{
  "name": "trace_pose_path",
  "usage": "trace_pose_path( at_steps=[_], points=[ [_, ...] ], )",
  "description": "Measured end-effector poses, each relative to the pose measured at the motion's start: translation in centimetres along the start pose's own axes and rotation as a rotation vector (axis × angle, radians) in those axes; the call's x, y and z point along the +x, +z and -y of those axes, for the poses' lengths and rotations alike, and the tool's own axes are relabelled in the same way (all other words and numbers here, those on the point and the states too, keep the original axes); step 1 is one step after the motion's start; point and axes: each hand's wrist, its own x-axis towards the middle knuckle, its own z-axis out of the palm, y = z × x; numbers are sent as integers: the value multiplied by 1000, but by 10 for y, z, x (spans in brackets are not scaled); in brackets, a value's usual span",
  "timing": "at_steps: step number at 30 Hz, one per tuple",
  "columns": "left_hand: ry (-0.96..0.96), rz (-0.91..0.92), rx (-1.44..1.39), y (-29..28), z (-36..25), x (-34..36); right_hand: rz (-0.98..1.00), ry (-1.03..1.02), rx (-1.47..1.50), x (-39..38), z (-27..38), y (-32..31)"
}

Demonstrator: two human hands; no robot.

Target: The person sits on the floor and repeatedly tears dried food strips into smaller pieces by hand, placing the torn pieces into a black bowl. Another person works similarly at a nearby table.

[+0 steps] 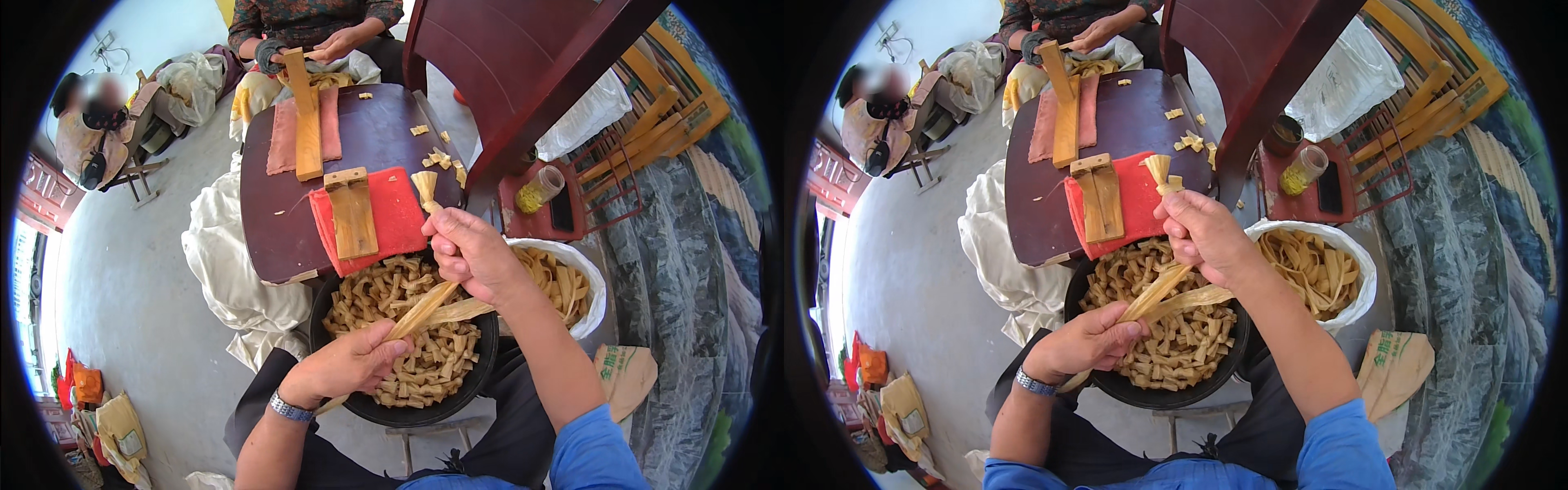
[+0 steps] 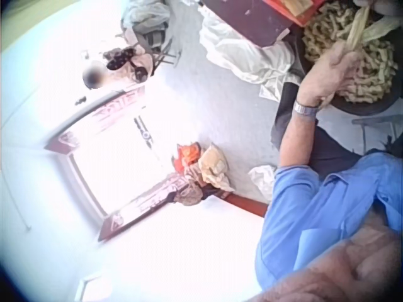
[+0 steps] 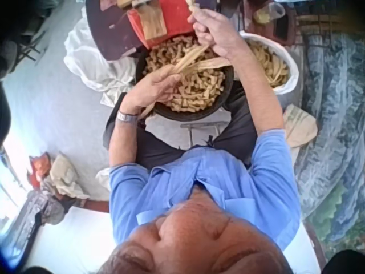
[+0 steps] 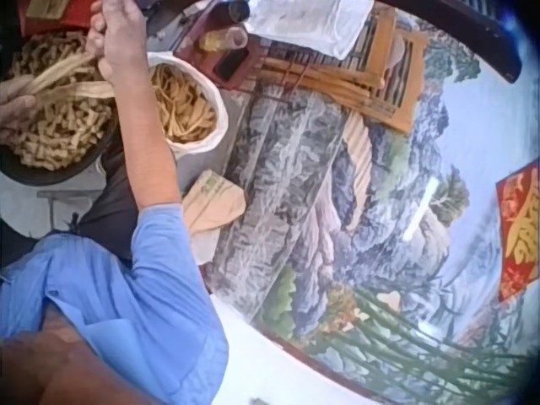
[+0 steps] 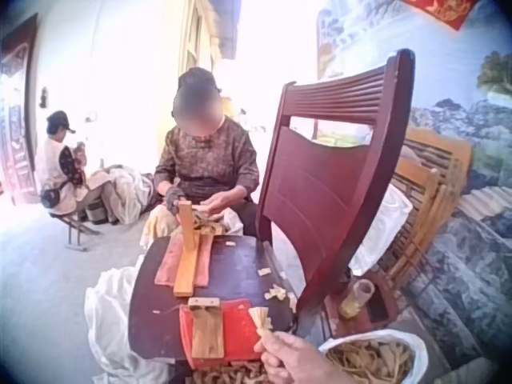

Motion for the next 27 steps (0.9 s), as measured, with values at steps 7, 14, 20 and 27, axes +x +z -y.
trace_pose_path(
  at_steps=[7,14,20,27],
  points=[
    [22,-52,37,6,2,-5,-60,50,-367,-18,5,-15],
    [-62,-72,329,78,53,-27,-107,62,-514,-70,-51,-24],
    [170,-269,-381,114,67,-70,-159,-209,-1145,-121,-111,-24],
    [504,-415,-978,138,90,-64,-58,-1074,-1303,-209,-111,36]
  ],
)
